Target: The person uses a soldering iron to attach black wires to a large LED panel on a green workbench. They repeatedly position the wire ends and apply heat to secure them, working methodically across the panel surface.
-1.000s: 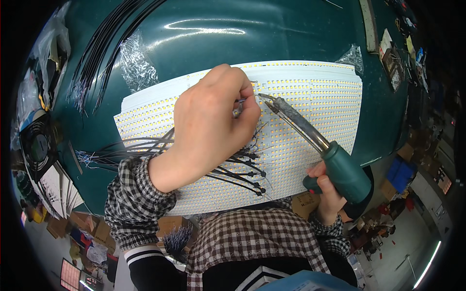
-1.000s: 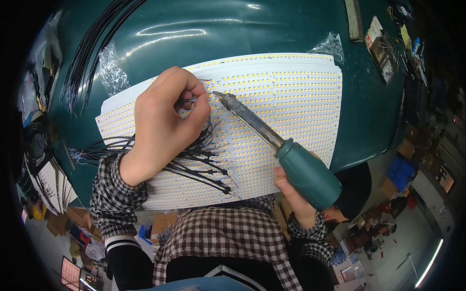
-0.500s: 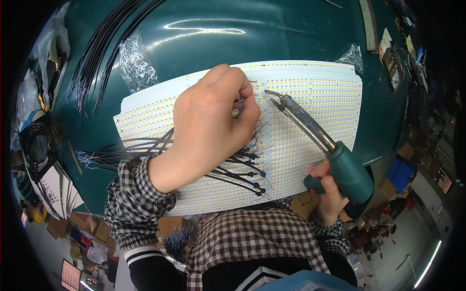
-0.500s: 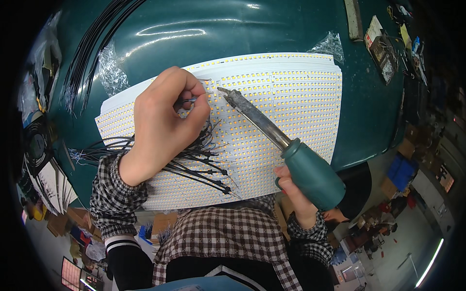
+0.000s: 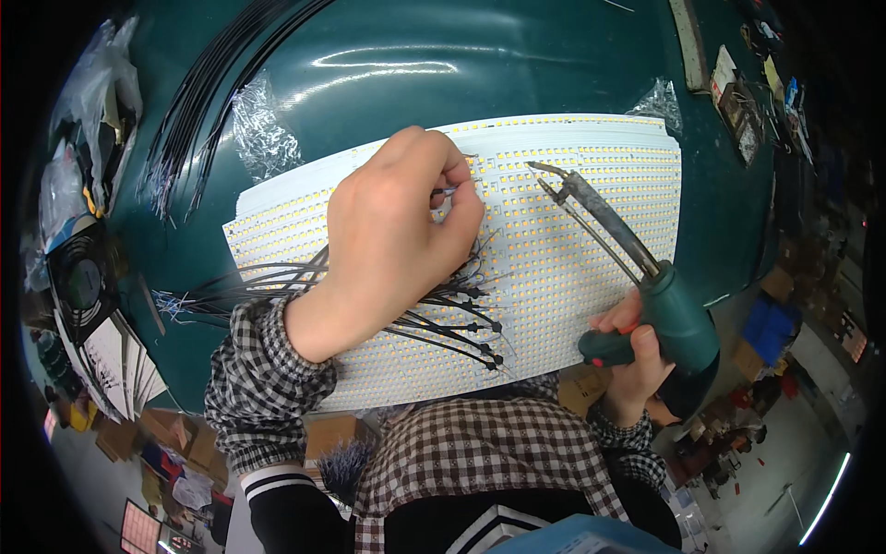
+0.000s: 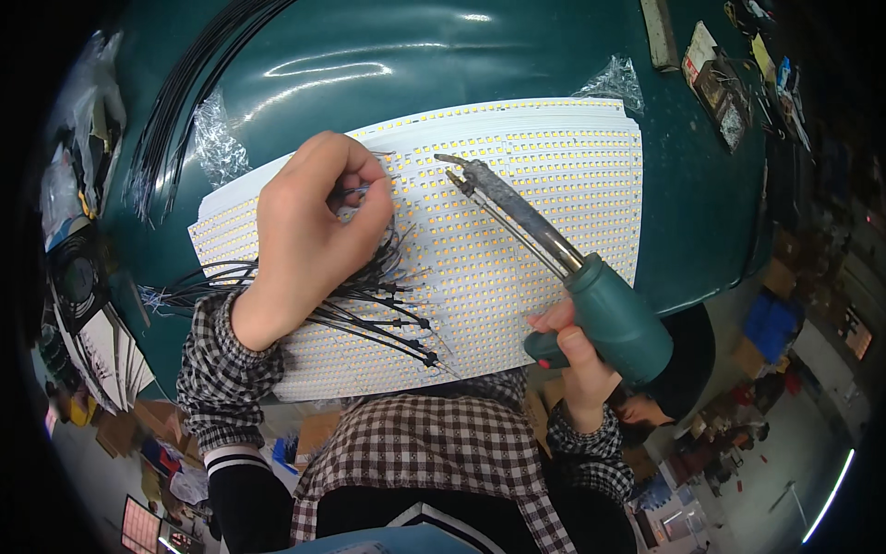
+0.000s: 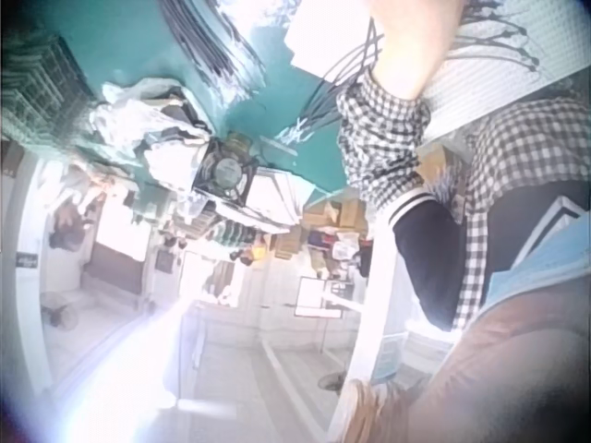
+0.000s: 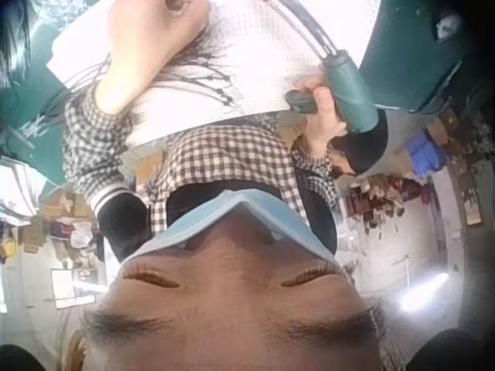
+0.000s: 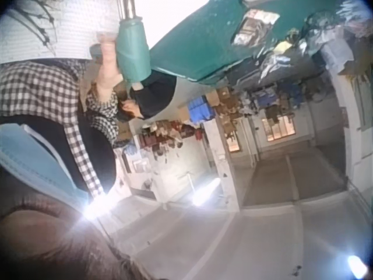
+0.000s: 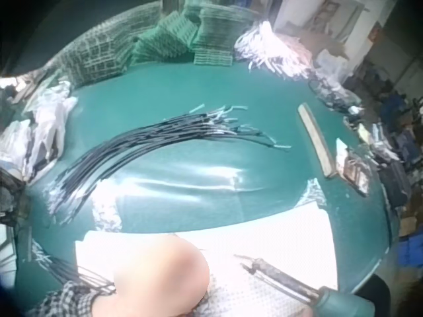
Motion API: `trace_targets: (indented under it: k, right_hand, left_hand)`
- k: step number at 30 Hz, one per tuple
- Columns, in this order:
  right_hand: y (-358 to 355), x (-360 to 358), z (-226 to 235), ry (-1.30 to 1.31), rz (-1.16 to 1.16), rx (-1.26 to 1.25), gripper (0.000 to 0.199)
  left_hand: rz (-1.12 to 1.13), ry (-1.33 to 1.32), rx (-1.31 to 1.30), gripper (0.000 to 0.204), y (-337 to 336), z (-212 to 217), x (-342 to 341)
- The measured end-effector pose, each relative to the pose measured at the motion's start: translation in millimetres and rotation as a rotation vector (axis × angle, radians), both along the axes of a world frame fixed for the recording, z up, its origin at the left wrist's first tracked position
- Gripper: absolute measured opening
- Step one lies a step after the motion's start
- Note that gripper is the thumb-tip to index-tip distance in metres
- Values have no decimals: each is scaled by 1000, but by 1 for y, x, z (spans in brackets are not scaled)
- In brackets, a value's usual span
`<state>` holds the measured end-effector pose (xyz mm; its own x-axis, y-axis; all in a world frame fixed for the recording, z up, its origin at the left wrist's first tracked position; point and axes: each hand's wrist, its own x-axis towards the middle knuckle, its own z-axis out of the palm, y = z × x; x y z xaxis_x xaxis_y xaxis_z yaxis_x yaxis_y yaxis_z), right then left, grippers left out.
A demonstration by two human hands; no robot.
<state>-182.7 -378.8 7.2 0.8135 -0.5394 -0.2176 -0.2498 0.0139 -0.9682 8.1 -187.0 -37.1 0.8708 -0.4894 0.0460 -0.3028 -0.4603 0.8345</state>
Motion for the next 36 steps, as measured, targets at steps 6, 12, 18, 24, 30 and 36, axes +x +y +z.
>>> trace_targets:
  k: [6, 12, 18, 24, 30, 36]
  right_hand:
    - [-7, 0, -6, -52, -58, 45, 52]
    - [-16, -4, -12, -87, -66, 192, 51]
    - [-20, -14, -20, -189, -80, 318, 43]
    - [-24, -19, -23, -179, -105, 335, 43]
    - [-24, -17, -18, -117, -80, 227, 50]
    - [-24, -18, -16, -148, -104, 263, 46]
  left_hand:
    - [-134, -115, 15, 13, 31, 42, -15]
    - [-192, 243, 163, 16, 28, 39, -22]
    - [-171, 135, 166, 15, 30, 33, -22]
    - [-209, -150, 231, 19, 31, 34, -13]
    - [-171, 49, 31, 12, 12, 25, -10]
    - [-85, 100, -27, 9, 13, 11, -5]
